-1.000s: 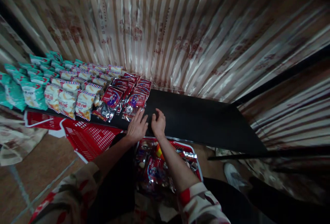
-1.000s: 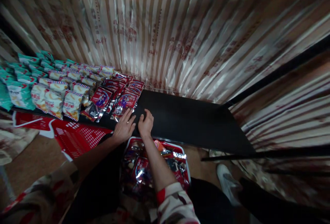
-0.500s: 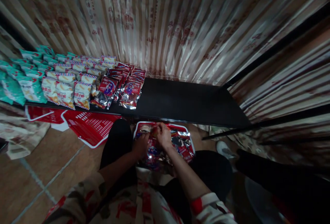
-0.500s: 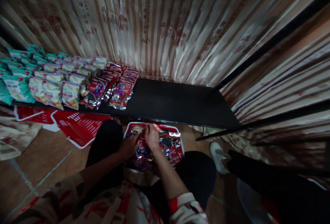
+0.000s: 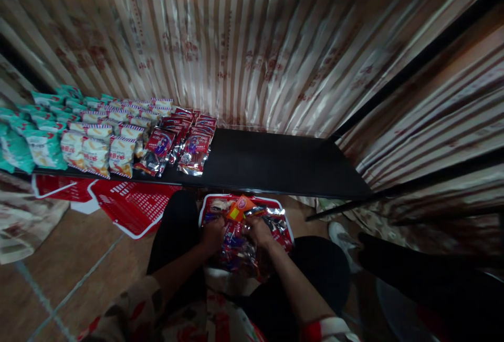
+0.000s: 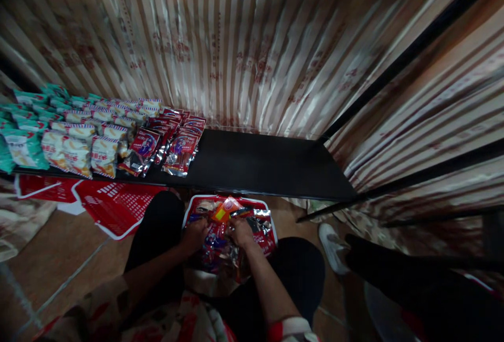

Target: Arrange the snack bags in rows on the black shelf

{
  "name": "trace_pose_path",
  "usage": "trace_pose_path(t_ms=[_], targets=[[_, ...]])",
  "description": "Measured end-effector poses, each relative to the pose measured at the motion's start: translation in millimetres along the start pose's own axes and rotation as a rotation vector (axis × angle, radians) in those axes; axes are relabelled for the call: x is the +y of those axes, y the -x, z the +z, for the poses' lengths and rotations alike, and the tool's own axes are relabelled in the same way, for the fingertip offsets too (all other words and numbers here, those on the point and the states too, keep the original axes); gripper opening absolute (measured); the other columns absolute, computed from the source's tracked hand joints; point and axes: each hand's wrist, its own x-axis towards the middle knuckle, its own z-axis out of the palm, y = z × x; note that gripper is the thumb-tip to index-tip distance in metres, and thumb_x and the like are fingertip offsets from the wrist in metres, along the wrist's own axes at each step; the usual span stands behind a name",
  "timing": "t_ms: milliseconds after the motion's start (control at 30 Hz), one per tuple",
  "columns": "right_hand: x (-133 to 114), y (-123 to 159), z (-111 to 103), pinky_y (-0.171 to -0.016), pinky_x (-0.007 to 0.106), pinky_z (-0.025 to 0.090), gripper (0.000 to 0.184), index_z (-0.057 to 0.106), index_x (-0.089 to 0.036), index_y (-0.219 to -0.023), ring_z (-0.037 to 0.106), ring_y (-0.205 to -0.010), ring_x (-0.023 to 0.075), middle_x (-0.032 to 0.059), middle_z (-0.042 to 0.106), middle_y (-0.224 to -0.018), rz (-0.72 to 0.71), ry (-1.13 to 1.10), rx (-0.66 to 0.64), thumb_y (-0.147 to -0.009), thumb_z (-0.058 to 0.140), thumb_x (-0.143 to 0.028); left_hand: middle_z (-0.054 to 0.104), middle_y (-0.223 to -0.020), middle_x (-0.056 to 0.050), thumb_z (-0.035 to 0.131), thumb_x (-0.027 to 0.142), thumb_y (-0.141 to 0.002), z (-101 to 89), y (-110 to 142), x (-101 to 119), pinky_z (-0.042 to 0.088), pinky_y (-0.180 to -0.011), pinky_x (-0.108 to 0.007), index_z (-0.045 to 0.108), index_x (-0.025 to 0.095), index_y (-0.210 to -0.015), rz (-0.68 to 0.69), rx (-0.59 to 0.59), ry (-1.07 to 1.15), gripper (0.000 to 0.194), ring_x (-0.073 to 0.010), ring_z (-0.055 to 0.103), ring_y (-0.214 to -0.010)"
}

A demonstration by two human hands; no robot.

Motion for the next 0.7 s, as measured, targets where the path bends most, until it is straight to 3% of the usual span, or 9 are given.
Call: trace_pose_path(t_ms=[167,300,533,700], targets=[[7,-3,-10,-0.065,0.022,0.041,0.007,0.062,-0.020,-0.071,0.057,-0.069,0.0125,-0.0004,0.064,-0.075,-0.055,-0.078,-0.154,-0.074,0.057,-0.023,0.064,-0.080,-0.006,0.037,0.016,-0.087,-10.1,-2,8,0.043,-0.076,-0.030,0.051,0.017,-0.086,-0.005,0.085,0.159,0.014,-0.0186,0.062,-0.080],[10,-2,-20,-0.065,0.026,0.042,0.015,0.061,-0.020,-0.076,0.055,-0.067,0.0142,-0.0015,0.060,-0.069,-0.015,-0.369,-0.216,-0.076,0.054,-0.034,0.064,-0.079,-0.004,0.041,0.025,-0.088,-21.0,-12,12,0.043,-0.077,-0.029,0.053,0.018,-0.084,-0.011,0.125,0.350,0.014,-0.0180,0.062,-0.080],[-12,5,-40,-0.056,0.025,0.041,0.030,0.056,-0.020,-0.074,0.050,-0.054,0.0119,-0.0040,0.056,-0.058,0.037,-0.814,-0.213,-0.066,0.065,-0.048,0.066,-0.074,-0.002,0.054,0.034,-0.081,-41.5,-32,17,0.047,-0.066,-0.024,0.057,0.016,-0.075,-0.045,0.119,0.770,0.019,-0.0144,0.062,-0.070],[-32,4,-52,-0.052,0.023,0.039,0.036,0.054,-0.020,-0.076,0.047,-0.050,0.0099,-0.0067,0.053,-0.057,0.079,-0.987,-0.090,-0.062,0.068,-0.050,0.066,-0.073,-0.002,0.064,0.042,-0.073,-58.4,-29,18,0.050,-0.058,-0.024,0.059,0.015,-0.084,-0.088,0.068,1.020,0.029,-0.0136,0.063,-0.064]])
